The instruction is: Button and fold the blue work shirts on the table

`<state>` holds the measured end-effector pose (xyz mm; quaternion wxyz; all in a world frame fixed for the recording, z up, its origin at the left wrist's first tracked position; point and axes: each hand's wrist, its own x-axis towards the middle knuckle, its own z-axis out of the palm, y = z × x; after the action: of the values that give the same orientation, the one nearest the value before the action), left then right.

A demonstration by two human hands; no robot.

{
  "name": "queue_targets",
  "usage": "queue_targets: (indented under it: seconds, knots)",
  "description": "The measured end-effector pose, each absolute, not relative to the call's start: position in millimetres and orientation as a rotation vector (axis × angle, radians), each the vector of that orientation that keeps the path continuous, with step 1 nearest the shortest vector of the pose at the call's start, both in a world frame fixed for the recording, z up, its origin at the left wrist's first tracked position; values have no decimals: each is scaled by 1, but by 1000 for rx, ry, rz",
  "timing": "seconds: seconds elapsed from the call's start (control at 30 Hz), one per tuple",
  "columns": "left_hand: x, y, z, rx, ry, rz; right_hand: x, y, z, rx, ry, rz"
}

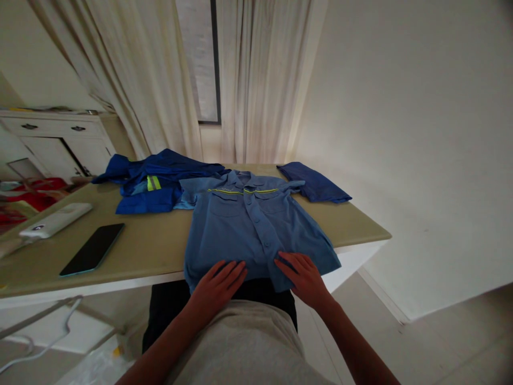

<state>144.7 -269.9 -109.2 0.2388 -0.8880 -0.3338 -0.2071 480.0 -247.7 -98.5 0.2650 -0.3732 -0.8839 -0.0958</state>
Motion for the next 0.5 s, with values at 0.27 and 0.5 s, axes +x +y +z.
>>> queue_targets:
  seconds: [0.27,0.5]
  knots:
    - [174,-262,-95,-2603,-935,-913,479,-258,-75,-1042,-2283,-109]
    - [184,-201,-44,-2696,-1273,-802,465,-246,-57,-933,-2348,35]
